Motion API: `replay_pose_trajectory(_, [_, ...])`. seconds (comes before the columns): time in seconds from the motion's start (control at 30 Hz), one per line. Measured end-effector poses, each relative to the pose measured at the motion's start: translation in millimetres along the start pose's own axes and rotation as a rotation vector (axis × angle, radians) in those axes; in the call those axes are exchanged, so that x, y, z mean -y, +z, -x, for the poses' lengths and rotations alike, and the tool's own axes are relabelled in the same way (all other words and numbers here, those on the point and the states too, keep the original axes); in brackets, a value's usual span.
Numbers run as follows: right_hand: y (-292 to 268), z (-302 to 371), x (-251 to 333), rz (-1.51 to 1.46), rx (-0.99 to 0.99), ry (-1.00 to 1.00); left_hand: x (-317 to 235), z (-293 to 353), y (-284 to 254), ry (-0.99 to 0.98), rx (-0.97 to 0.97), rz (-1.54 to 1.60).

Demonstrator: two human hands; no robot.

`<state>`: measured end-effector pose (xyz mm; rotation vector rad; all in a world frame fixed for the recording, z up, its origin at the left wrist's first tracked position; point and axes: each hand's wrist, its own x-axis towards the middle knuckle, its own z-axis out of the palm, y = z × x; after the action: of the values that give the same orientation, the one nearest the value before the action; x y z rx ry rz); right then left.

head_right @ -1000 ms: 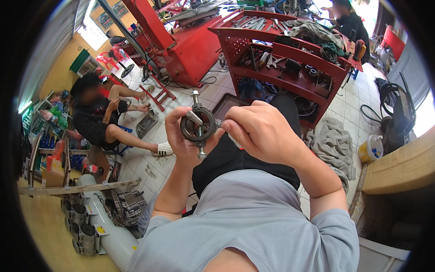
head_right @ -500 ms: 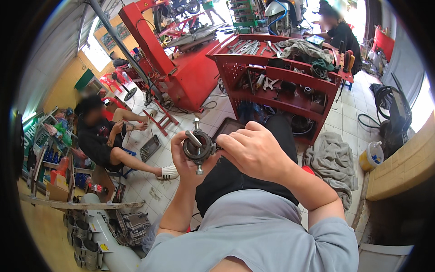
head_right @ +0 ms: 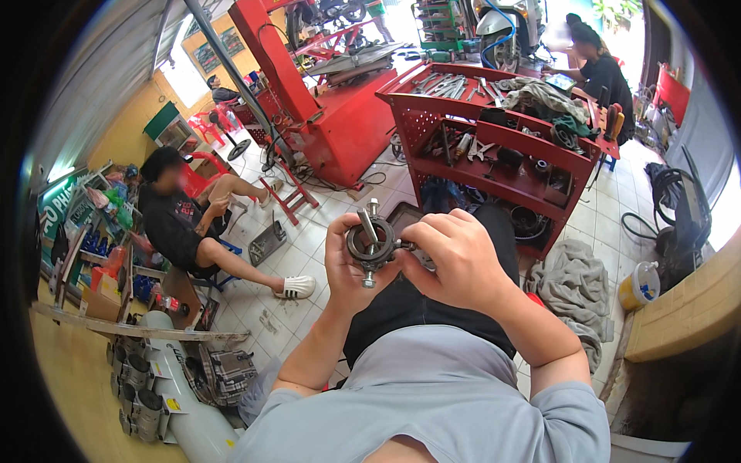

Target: The person sits on a low stool in a workshop, holding a cylindrical mechanical component in their lap. They use their hands to manipulate small metal parts, inserting and adjusting them within the component's housing. The person repeatedly picks up small pieces from a metal tray on the floor and fits them into the assembly.

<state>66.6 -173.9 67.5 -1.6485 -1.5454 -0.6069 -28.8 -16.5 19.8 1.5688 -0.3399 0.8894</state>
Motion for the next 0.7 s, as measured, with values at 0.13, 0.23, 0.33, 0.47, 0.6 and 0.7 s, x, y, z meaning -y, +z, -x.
replay_pose_trajectory(0.13, [0.5, -4.3, 5.0, -0.180, -0.027, 0.080, -1.1, -0.9, -3.0, -0.026, 0.007, 0.005])
replay_pose_trajectory(0.23, [6.6, 0.6, -0.8, -0.184, -0.024, 0.070, 1.4, -2.5, -1.4, 0.024, 0.018, -0.010])
replay_pose_trajectory(0.33, [3.0, 4.5, -9.5, -0.058, 0.076, 0.019, 6.0, -1.0, -0.3, 0.032, 0.023, -0.041])
replay_pose_trajectory(0.47, [-4.1, -1.6, 0.3, -0.177, 0.075, 0.132, 4.7, -0.6, 0.4, 0.000, -0.007, -0.028])
replay_pose_trajectory(0.6, [2.1, 0.8, -5.2, -0.101, 0.036, 0.049, 0.7, -0.9, -1.2, -0.026, 0.001, -0.034])
replay_pose_trajectory(0.7, [-1.6, -1.4, -0.9, -0.075, 0.068, 0.067, 0.9, -0.6, -1.7, -0.059, -0.006, -0.018])
